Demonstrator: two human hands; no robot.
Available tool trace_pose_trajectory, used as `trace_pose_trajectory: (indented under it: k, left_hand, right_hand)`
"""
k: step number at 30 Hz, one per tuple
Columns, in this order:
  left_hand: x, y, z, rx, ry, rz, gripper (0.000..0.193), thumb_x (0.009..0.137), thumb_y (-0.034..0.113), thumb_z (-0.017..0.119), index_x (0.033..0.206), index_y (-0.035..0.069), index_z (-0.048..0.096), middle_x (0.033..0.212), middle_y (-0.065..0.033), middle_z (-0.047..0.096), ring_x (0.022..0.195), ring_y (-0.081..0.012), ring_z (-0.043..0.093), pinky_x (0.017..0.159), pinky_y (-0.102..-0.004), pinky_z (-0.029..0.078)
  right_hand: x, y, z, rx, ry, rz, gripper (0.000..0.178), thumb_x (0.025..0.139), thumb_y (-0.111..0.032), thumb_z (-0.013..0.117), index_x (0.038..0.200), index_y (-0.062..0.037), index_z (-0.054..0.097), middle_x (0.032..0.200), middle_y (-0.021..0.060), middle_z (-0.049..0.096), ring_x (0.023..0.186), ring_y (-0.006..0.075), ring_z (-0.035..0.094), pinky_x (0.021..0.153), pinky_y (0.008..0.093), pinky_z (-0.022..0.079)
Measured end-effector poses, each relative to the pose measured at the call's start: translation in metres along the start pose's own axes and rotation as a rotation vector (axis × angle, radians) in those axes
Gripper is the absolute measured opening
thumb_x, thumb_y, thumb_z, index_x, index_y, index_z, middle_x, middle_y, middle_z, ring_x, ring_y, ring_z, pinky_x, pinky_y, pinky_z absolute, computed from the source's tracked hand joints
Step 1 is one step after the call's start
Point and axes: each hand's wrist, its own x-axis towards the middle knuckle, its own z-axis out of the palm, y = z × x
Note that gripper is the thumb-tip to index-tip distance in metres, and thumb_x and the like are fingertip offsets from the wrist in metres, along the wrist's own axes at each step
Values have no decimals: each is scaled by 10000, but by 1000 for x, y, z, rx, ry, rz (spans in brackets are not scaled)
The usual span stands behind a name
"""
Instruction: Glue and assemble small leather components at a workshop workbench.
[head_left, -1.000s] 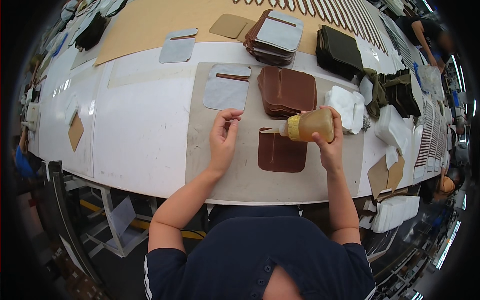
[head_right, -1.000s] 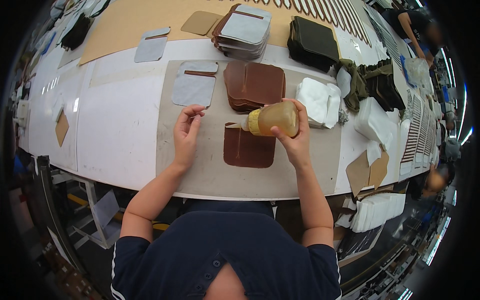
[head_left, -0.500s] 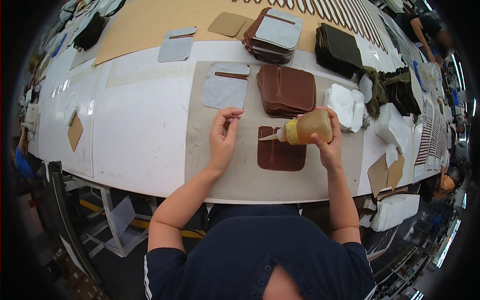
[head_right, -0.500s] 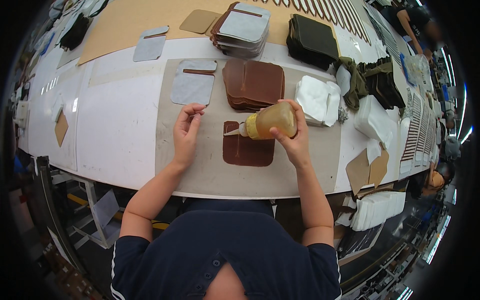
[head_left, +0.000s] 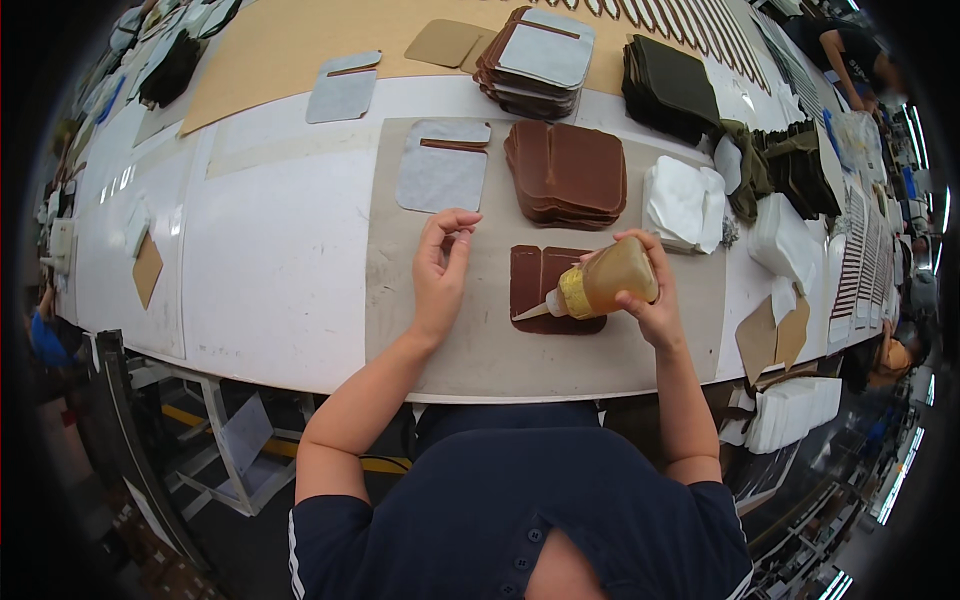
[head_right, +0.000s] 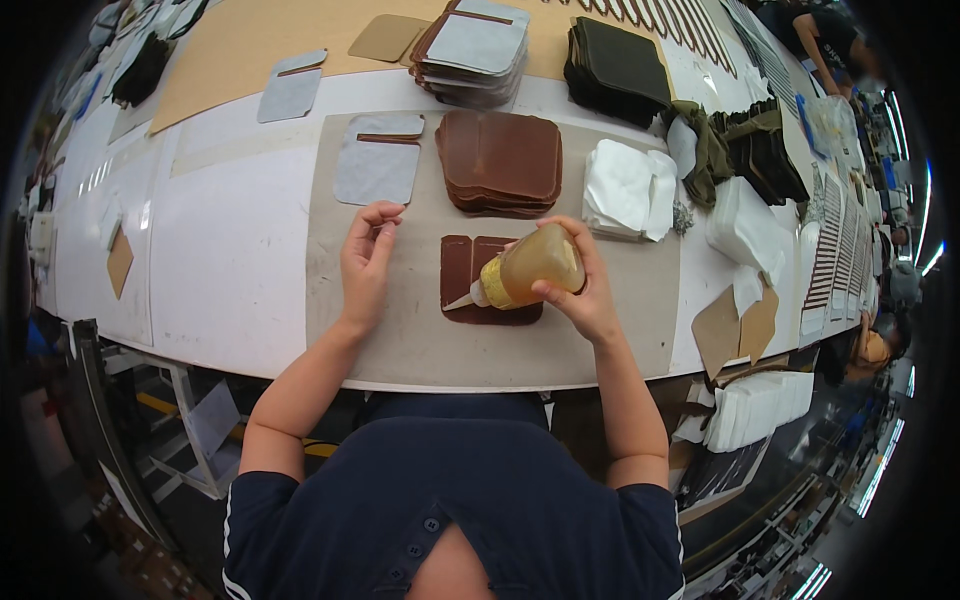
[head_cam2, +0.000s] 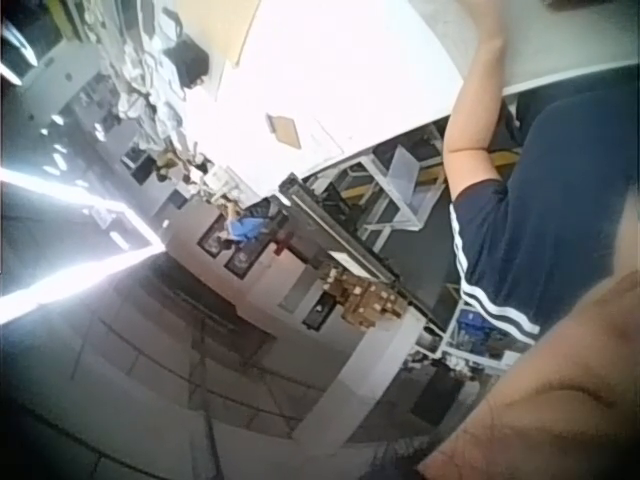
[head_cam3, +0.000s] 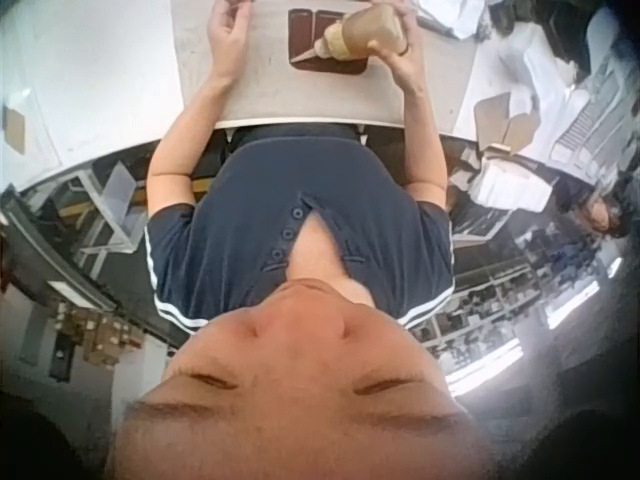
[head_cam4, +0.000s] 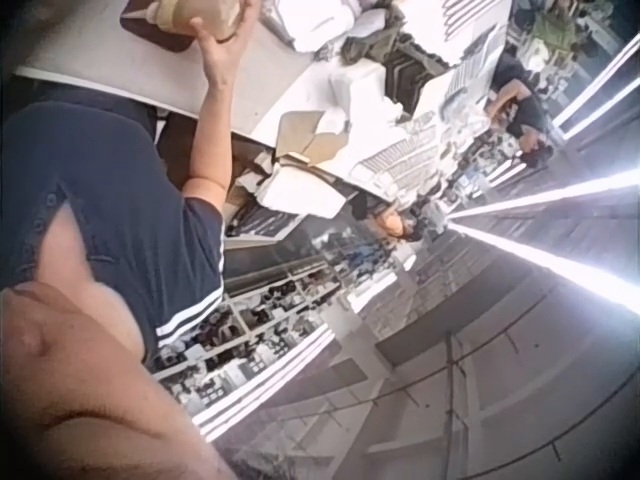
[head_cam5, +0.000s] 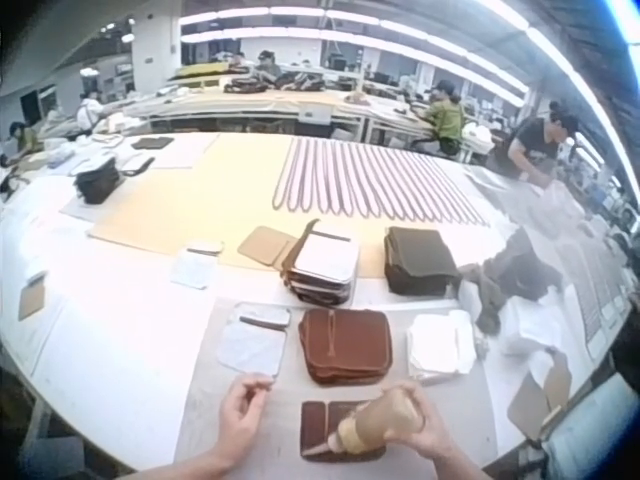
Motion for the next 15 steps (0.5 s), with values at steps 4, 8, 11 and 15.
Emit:
trace_pose_trajectory:
  k: [4,8,11,15]
  left_hand:
    - [1,1,1,21,-17,9,193,1034,4,521,1182,19,644,1213,-28,600,1062,-113,549,976,-263,438]
    - [1,1,1,36,-17,19,192,1034,7,521,1182,20,644,1234,-34,594,1078,-119,548,988,-269,435]
    - [0,6,2,38,-14,-3,190,1035,5,521,1180,18,643,1244,-37,590,1085,-121,547,1001,-270,431]
    - [1,2,1,51,-28,13,188,1036,2,519,1178,16,642,1241,-38,591,1084,-120,546,1010,-268,428]
  right_hand:
    - [-8,-1,-6,13,-39,14,762,850,-330,864,1424,-75,433,1223,187,680,1220,314,655,1061,422,498]
    - [-19,-2,-22,204,16,68,800,858,-441,842,1440,-71,436,1299,209,649,1260,363,632,1081,458,500]
    - [-28,7,-42,748,276,63,946,808,-663,782,1478,-89,443,1461,205,550,1378,417,527,1111,519,500]
    - [-19,3,-47,648,453,26,945,828,-636,783,1492,-69,422,1464,213,544,1374,378,531,1147,489,471]
